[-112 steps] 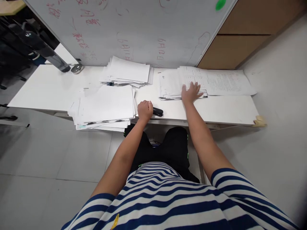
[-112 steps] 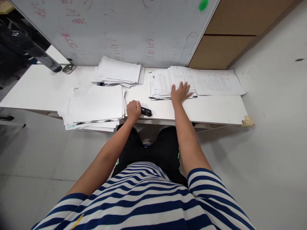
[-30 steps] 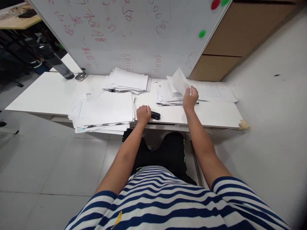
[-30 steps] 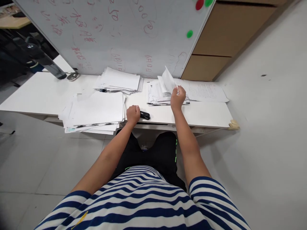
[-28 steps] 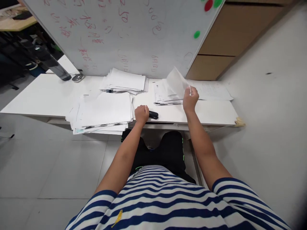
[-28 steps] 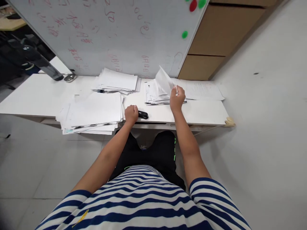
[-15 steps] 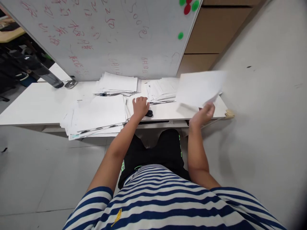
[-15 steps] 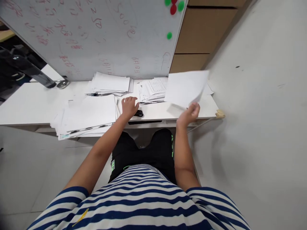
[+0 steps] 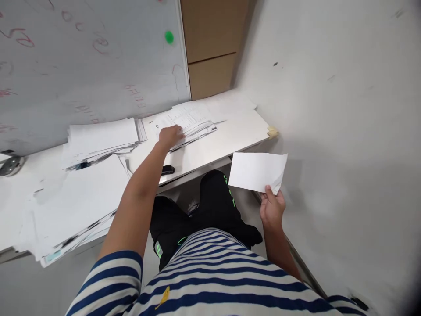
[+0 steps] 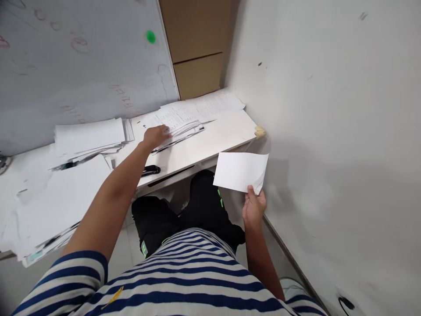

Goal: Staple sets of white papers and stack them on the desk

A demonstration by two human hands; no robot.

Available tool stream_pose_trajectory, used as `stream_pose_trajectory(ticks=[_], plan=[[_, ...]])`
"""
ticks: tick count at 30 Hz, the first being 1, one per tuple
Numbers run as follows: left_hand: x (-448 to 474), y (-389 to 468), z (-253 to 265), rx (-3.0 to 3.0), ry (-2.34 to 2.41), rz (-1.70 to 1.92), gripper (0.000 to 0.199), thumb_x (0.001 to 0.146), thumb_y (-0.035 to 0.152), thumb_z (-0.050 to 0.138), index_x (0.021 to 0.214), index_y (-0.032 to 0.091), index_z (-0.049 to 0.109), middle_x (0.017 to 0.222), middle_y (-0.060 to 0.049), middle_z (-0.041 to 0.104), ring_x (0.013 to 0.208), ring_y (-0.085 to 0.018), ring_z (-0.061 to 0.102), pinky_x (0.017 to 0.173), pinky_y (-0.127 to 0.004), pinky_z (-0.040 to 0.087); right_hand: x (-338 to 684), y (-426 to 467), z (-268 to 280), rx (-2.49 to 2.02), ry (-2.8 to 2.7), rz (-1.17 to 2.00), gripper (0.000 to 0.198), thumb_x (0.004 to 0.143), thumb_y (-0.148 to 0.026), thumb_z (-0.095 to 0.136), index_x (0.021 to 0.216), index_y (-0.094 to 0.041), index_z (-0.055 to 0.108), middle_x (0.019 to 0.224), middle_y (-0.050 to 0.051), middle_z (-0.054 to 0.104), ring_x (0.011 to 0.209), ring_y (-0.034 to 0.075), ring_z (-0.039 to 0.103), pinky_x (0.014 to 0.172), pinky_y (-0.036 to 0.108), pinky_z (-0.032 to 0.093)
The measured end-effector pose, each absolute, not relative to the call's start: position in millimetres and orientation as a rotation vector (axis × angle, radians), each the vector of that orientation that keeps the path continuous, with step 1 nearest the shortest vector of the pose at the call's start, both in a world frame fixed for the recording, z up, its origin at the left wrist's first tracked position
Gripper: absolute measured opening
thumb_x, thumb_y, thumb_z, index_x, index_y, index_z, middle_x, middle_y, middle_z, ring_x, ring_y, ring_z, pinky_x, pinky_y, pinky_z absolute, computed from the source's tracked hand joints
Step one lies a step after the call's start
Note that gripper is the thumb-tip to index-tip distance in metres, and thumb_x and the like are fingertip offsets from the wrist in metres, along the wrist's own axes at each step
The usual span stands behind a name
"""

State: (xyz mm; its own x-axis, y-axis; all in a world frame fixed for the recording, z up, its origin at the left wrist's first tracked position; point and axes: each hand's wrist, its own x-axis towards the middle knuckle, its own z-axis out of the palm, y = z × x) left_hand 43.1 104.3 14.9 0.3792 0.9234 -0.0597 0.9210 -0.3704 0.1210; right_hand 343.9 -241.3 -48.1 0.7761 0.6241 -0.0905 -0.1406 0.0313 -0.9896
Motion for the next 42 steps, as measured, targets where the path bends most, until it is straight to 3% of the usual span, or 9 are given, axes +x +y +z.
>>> stream_pose_trajectory(ticks=[5,10,17,22,29,33,36,39,42], plan=[[46.6,96.5,34.4,2.490,1.747,-0.068,0.040,0.097,0.038,0.038,0.114,0.019,0.069,0.116,-0.015,0.071,0.110,-0.031,0.064,0.088,-0.040,0.046,342.8,-225.7,-45.1,-1.352,-0.318,0.664,0.048,0.076,-0.040,0.075,0.118,-0.020,0.064,0.122,0.011,0.069,0.117,0.026,0.067,0.108,0.052,0.050],[51.4,75.5,56.5,2.586,1.820,0.015,0.039,0.098,0.029,0.034,0.110,0.015,0.069,0.109,-0.019,0.071,0.105,-0.032,0.065,0.086,-0.044,0.045,330.4,-217.8,-37.5,-1.327,-0.352,0.661,0.041,0.079,-0.040,0.071,0.115,-0.022,0.066,0.117,0.008,0.072,0.111,0.025,0.070,0.101,0.048,0.056],[52.4,-24.4,61.3,3.000,1.320,0.371,0.040,0.094,0.011,0.032,0.098,0.024,0.070,0.096,-0.013,0.070,0.099,-0.026,0.062,0.106,-0.054,0.035,314.8,-181.1,2.3,-1.487,-0.600,0.341,0.051,0.085,-0.047,0.062,0.128,-0.020,0.058,0.122,0.011,0.069,0.114,0.025,0.068,0.103,0.046,0.054],[50.8,-72.7,69.9,2.969,1.160,0.540,0.034,0.097,0.019,0.035,0.096,0.028,0.067,0.086,-0.007,0.068,0.091,-0.023,0.062,0.110,-0.053,0.037,287.0,-141.7,37.2,-1.576,-1.271,0.235,0.047,0.092,-0.047,0.051,0.131,-0.023,0.060,0.128,0.012,0.066,0.124,0.028,0.061,0.110,0.046,0.047],[41.4,-101.4,52.5,2.964,1.193,0.833,0.028,0.101,0.030,0.038,0.091,0.027,0.064,0.097,-0.006,0.072,0.096,-0.020,0.065,0.104,-0.046,0.045,235.8,-139.0,37.8,-1.332,-1.937,0.396,0.033,0.098,-0.045,0.049,0.106,-0.020,0.068,0.097,0.011,0.072,0.097,0.028,0.067,0.091,0.042,0.052],[37.6,-109.4,40.6,2.894,1.274,0.989,0.021,0.099,0.037,0.047,0.090,0.027,0.064,0.117,-0.010,0.070,0.115,-0.024,0.063,0.099,-0.047,0.047,230.6,-147.1,24.8,-1.231,-1.983,0.441,0.031,0.095,-0.041,0.054,0.118,-0.021,0.061,0.113,0.011,0.069,0.108,0.027,0.064,0.093,0.040,0.051],[37.5,-114.0,40.8,2.882,1.260,1.018,0.021,0.098,0.041,0.049,0.091,0.027,0.062,0.131,-0.010,0.065,0.128,-0.026,0.057,0.106,-0.050,0.044,231.3,-149.1,17.0,-1.297,-2.054,0.376,0.025,0.097,-0.032,0.046,0.112,-0.019,0.061,0.102,0.012,0.072,0.096,0.028,0.066,0.086,0.041,0.051],[36.8,-114.1,42.5,2.831,1.304,1.054,0.024,0.097,0.049,0.051,0.099,0.028,0.062,0.137,-0.011,0.062,0.132,-0.027,0.055,0.108,-0.049,0.043,232.2,-149.9,14.3,-1.343,-2.056,0.326,0.025,0.098,-0.027,0.039,0.103,-0.020,0.062,0.091,0.010,0.072,0.087,0.027,0.066,0.080,0.039,0.050],[34.5,-109.9,45.1,2.735,1.389,1.122,0.041,0.092,0.059,0.054,0.118,0.027,0.059,0.140,-0.015,0.058,0.136,-0.030,0.051,0.111,-0.049,0.041,234.2,-150.9,15.8,-1.392,-2.038,0.273,0.023,0.097,-0.029,0.041,0.093,-0.021,0.062,0.084,0.009,0.071,0.081,0.026,0.065,0.076,0.037,0.048]])
